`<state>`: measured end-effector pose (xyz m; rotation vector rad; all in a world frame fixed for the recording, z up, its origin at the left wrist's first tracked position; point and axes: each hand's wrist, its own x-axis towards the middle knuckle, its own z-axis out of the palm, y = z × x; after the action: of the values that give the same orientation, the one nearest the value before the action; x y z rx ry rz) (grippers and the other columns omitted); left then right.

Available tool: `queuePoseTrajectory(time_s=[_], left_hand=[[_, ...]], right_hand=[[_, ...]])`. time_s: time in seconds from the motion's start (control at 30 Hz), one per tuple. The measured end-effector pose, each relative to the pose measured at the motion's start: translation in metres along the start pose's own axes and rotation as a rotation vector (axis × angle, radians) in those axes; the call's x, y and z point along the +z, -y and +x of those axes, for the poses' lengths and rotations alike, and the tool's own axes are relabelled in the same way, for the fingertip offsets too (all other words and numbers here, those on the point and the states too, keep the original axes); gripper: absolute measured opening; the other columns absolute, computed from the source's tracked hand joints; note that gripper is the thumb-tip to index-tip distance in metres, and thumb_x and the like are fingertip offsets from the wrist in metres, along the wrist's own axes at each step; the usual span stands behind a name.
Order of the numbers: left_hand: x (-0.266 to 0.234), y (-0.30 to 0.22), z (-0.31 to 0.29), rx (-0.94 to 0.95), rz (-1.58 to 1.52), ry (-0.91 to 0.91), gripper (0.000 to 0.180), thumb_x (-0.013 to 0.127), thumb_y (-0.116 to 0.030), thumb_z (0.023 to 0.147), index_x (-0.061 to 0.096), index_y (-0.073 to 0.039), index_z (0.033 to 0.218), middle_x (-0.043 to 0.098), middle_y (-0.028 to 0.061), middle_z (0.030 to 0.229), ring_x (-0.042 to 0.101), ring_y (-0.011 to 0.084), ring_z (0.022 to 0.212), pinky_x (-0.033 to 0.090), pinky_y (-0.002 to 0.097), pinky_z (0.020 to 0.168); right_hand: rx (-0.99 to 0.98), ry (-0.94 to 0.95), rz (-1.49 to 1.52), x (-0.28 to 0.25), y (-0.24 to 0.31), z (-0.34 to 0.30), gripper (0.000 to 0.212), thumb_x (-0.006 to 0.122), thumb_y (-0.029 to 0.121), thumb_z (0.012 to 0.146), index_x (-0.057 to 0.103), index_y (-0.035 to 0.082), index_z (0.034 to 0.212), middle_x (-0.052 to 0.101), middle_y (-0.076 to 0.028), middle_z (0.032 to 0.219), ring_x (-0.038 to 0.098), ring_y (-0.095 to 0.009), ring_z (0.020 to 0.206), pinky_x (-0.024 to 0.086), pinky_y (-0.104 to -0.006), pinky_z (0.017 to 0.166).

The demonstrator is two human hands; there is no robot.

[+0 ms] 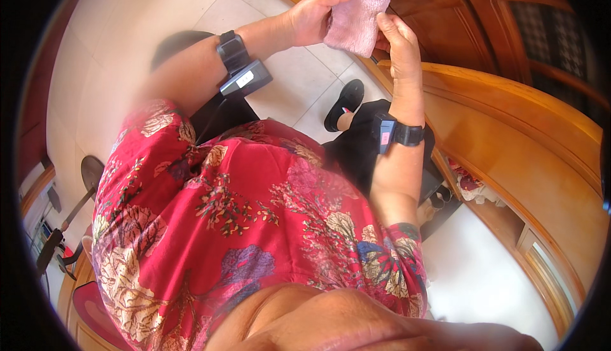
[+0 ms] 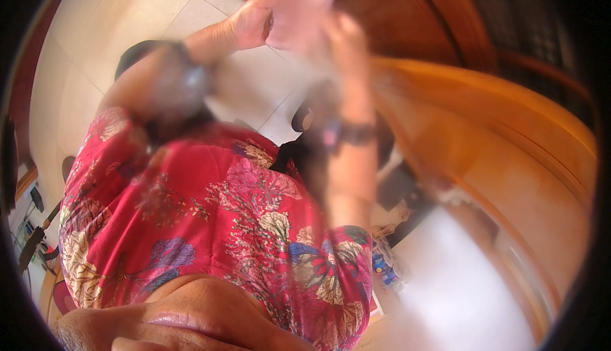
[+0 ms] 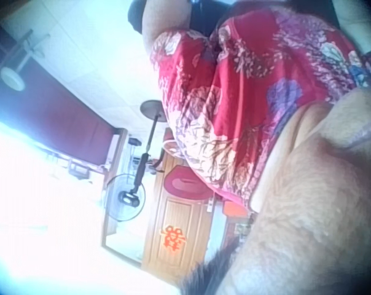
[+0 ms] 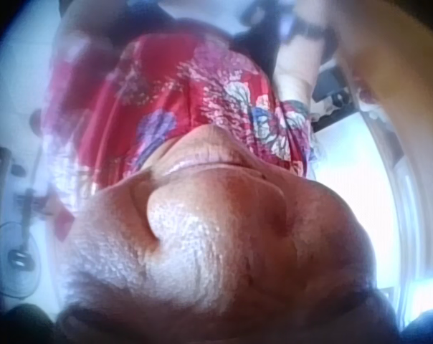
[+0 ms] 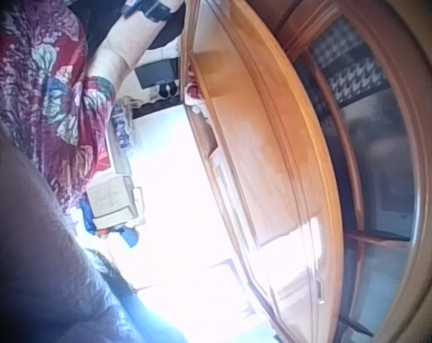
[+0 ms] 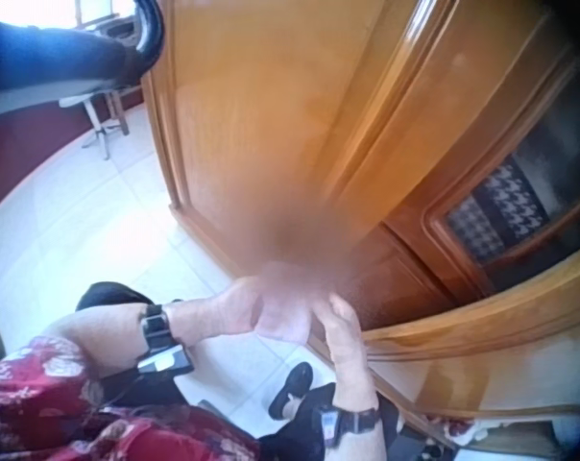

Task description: The person wipes the surface of a wooden wardrobe door with a cloth and folds the cloth.

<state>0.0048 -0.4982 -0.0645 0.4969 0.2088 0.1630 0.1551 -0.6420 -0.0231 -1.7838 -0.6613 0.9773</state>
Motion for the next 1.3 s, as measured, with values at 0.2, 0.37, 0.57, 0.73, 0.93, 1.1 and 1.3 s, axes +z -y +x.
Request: queuePoseTrajectory(time_s=[0.2, 0.37, 0.57, 0.73, 0.93, 1.1, 1.3], left_hand=[[-0.009, 0.008, 0.007, -0.099, 0.001, -0.048, 0.043, 0.062, -0.035, 0.097, 0.055, -0.007, 0.129, 0.065, 0.0074, 0.122, 0.063, 0.0214, 0.113, 0.048, 0.0399, 0.103], [0.008, -0.003, 0.001, -0.081, 0.147, -0.052, 0.034, 0.065, -0.009, 0.094, 0.057, -0.007, 0.127, 0.065, 0.0057, 0.120, 0.063, 0.0187, 0.112, 0.050, 0.0352, 0.100], [0.003, 0.008, 0.002, 0.102, 0.351, -0.065, 0.038, 0.064, -0.007, 0.094, 0.055, -0.008, 0.131, 0.063, 0.0051, 0.123, 0.062, 0.0195, 0.114, 0.050, 0.0364, 0.100], [0.007, 0.000, 0.001, 0.012, 0.057, -0.028, 0.039, 0.062, -0.007, 0.095, 0.051, -0.008, 0.133, 0.061, 0.0054, 0.125, 0.060, 0.0201, 0.117, 0.050, 0.0407, 0.101], [0.002, 0.006, 0.009, -0.024, 0.020, -0.010, 0.039, 0.056, -0.007, 0.098, 0.047, -0.007, 0.137, 0.059, 0.0072, 0.130, 0.059, 0.0245, 0.121, 0.048, 0.0469, 0.104], [-0.012, 0.009, 0.007, 0.018, 0.094, -0.103, 0.038, 0.053, -0.002, 0.097, 0.048, -0.003, 0.134, 0.059, 0.0108, 0.129, 0.061, 0.0266, 0.118, 0.050, 0.0480, 0.101], [-0.009, 0.001, 0.006, -0.047, 0.073, -0.082, 0.033, 0.051, 0.000, 0.096, 0.050, -0.001, 0.129, 0.060, 0.0137, 0.124, 0.063, 0.0286, 0.114, 0.054, 0.0469, 0.097]], right_hand=[[-0.123, -0.096, -0.047, -0.001, 0.005, 0.000, 0.017, 0.065, 0.020, 0.095, 0.067, 0.003, 0.098, 0.068, -0.002, 0.088, 0.063, -0.010, 0.077, 0.051, -0.0247, 0.071], [-0.151, -0.209, -0.057, -0.004, -0.015, 0.011, 0.018, 0.065, 0.019, 0.095, 0.060, 0.003, 0.101, 0.068, -0.005, 0.090, 0.064, -0.009, 0.076, 0.054, -0.0244, 0.063], [-0.174, -0.056, -0.052, 0.003, 0.005, 0.004, 0.032, 0.069, 0.009, 0.090, 0.053, 0.000, 0.116, 0.066, -0.009, 0.107, 0.065, -0.013, 0.089, 0.055, -0.0265, 0.073], [-0.147, -0.014, 0.108, -0.001, 0.009, 0.000, 0.033, 0.067, 0.004, 0.089, 0.053, 0.000, 0.119, 0.064, -0.011, 0.113, 0.064, -0.015, 0.097, 0.054, -0.0287, 0.083], [-0.091, 0.016, 0.154, -0.005, -0.002, 0.005, 0.034, 0.067, 0.003, 0.090, 0.053, -0.001, 0.121, 0.064, -0.010, 0.112, 0.064, -0.015, 0.097, 0.054, -0.0283, 0.083], [-0.303, -0.321, -0.462, 0.020, 0.027, -0.016, 0.039, 0.075, 0.012, 0.085, 0.059, 0.000, 0.118, 0.064, -0.011, 0.112, 0.063, -0.018, 0.097, 0.051, -0.0297, 0.086], [-0.920, -0.094, -0.720, 0.020, 0.016, -0.011, 0.031, 0.079, 0.010, 0.073, 0.069, 0.008, 0.101, 0.063, -0.009, 0.113, 0.060, -0.030, 0.103, 0.049, -0.0367, 0.091]])
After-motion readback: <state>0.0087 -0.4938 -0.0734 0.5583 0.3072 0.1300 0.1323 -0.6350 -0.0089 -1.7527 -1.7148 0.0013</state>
